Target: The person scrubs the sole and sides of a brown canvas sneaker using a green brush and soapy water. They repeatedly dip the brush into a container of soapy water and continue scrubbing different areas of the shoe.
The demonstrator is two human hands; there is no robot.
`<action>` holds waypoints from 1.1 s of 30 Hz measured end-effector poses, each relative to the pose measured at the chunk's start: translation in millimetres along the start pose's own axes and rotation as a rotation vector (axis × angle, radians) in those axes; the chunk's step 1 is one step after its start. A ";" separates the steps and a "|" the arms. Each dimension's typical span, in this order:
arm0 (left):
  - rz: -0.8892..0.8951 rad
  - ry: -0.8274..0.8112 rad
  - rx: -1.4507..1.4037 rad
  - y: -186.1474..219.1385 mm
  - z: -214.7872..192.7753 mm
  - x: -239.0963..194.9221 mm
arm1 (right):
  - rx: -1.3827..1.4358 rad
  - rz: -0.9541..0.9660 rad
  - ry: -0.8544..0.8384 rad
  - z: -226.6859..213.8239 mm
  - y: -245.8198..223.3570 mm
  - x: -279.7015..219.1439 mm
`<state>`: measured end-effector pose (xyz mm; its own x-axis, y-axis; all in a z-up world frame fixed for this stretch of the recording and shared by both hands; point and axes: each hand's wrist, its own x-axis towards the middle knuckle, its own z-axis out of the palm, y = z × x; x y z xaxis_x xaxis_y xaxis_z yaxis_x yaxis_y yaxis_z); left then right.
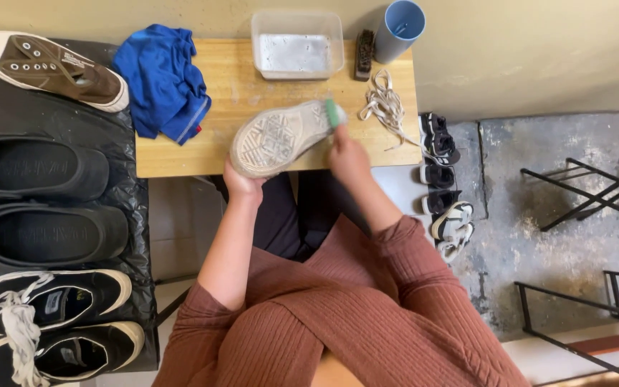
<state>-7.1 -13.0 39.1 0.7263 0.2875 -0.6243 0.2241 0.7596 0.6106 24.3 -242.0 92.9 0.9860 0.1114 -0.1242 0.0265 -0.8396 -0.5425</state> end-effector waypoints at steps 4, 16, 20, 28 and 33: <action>0.008 0.022 -0.017 0.9 13.6 -2.3 | -0.022 -0.054 0.009 -7.0 -33.0 4.4; -0.021 0.070 -0.055 -12.6 2.2 6.8 | 0.082 -0.253 0.118 -22.2 -89.5 -63.5; -0.017 0.077 -0.012 -8.3 4.8 7.5 | -0.147 -0.560 0.283 -3.7 -100.1 -102.6; 0.060 -0.007 0.039 -7.8 21.9 -5.4 | -0.148 -0.635 0.325 -17.8 -111.4 -108.9; 0.102 -0.048 0.126 -6.3 29.1 -1.5 | -0.137 -0.628 0.354 -28.8 -111.7 -70.6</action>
<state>9.3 -35.1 50.3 0.7794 0.3289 -0.5333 0.2250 0.6474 0.7282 -43.5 -171.4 186.2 0.7717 0.4346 0.4643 0.6016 -0.7356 -0.3113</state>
